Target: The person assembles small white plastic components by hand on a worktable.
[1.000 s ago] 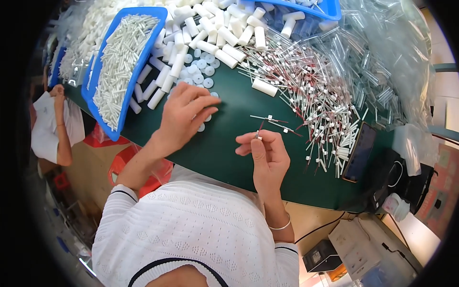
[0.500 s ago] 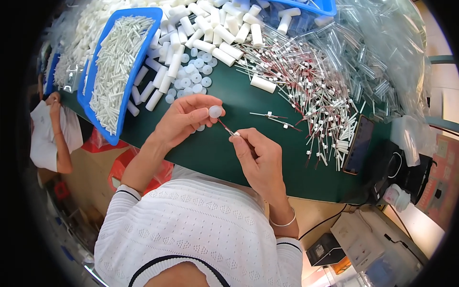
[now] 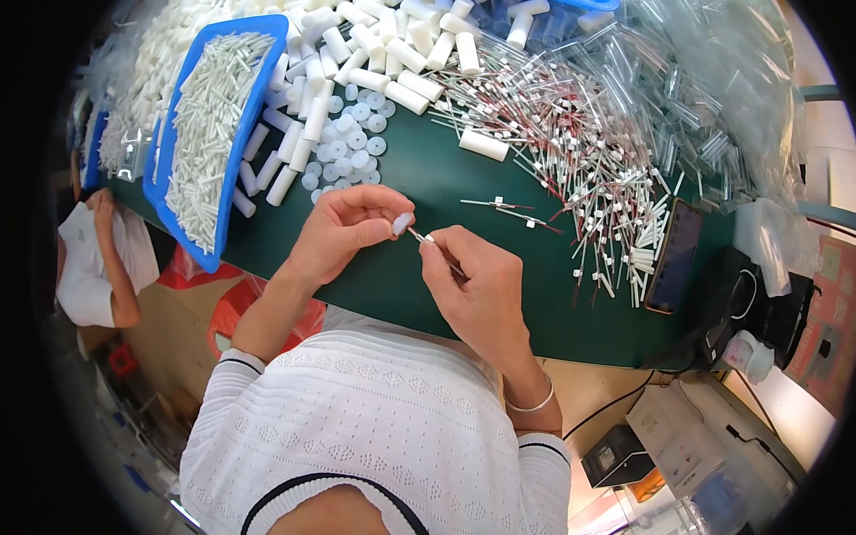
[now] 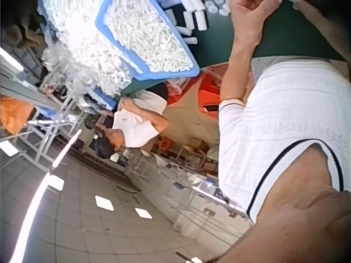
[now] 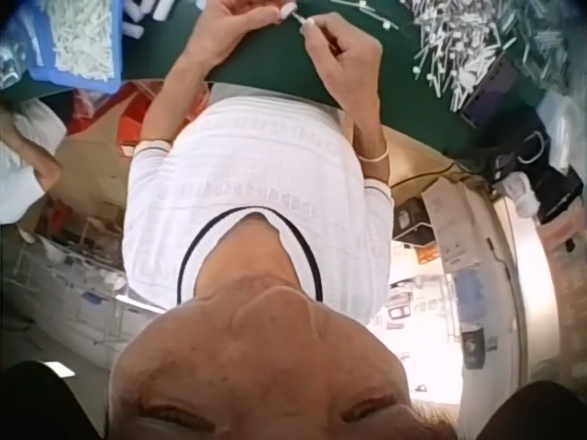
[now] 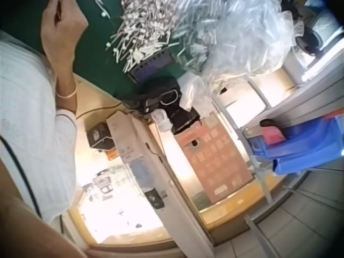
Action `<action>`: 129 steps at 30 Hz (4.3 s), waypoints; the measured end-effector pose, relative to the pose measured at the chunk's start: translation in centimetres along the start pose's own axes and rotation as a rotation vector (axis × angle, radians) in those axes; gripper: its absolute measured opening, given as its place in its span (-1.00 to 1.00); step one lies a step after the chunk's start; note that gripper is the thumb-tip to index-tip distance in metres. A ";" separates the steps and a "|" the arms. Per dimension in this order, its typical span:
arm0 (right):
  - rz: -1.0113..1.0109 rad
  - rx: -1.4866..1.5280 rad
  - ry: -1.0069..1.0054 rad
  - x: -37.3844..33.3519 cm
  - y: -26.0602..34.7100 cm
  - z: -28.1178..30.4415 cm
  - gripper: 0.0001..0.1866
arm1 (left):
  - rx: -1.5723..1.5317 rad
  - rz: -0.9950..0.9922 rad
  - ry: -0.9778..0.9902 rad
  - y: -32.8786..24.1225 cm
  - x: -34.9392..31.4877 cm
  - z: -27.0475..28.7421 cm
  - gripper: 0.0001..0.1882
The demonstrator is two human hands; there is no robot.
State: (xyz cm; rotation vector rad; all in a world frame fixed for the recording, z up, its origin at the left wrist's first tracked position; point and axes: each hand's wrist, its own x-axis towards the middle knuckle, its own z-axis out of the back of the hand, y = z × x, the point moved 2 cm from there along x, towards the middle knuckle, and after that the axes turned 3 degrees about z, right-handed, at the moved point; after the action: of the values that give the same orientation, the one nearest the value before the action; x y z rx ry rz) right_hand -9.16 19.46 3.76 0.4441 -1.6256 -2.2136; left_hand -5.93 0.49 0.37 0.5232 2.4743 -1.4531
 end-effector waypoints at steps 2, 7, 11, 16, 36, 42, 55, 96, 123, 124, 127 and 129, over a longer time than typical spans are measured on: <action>0.024 -0.004 -0.008 0.0 -0.1 -0.3 -0.93 | 0.049 0.009 -0.015 0.3 -0.1 -0.3 -0.69; 0.189 -0.107 -0.077 -0.1 -1.0 -0.9 -0.90 | -0.154 -0.093 -0.028 1.3 0.1 -1.3 -0.74; 0.346 -0.230 -0.109 -0.1 -0.8 -1.0 -0.92 | -0.105 -0.204 -0.014 1.3 -0.3 -1.5 -0.75; 0.264 -0.078 -0.082 -0.8 -1.6 -1.8 -0.92 | 0.103 -0.326 0.060 0.9 -0.8 -1.8 -0.76; -0.114 0.735 0.101 1.3 -2.4 -1.4 -0.74 | 1.604 -0.722 -0.914 -14.2 -6.9 11.8 -0.87; -0.129 0.762 0.019 1.7 -2.6 -1.5 -0.71 | 1.893 -0.637 -0.577 -14.8 -3.7 15.7 -0.90; 0.029 0.998 -0.077 3.7 -0.6 -1.8 -0.72 | 0.406 -0.608 -0.406 -10.6 -4.8 3.9 -0.91; 0.160 0.952 -0.250 2.5 -1.5 -2.0 -0.71 | -0.272 -0.365 -0.392 0.3 1.6 -1.9 -0.73; -0.031 0.124 0.149 1.3 -1.9 0.4 -0.82 | 0.546 0.100 0.116 -2.7 1.0 -1.0 -0.88; 0.008 0.039 0.090 1.0 -1.5 1.1 -0.78 | 0.472 0.212 0.189 -2.7 1.3 -0.7 -0.89; 0.180 -0.388 -0.265 -0.2 -2.3 4.5 -0.78 | 0.623 -0.040 0.028 -5.8 3.5 -1.1 -0.93; 0.192 -0.578 -0.288 -1.0 -3.4 6.1 -0.79 | 0.864 -0.469 -0.115 -9.3 6.9 -1.9 -0.90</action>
State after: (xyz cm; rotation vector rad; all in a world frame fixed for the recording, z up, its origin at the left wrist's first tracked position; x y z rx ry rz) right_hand -11.37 25.94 2.35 -0.1878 -1.0048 -2.5285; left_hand -16.09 -0.73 6.11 -0.0449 1.8395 -2.6442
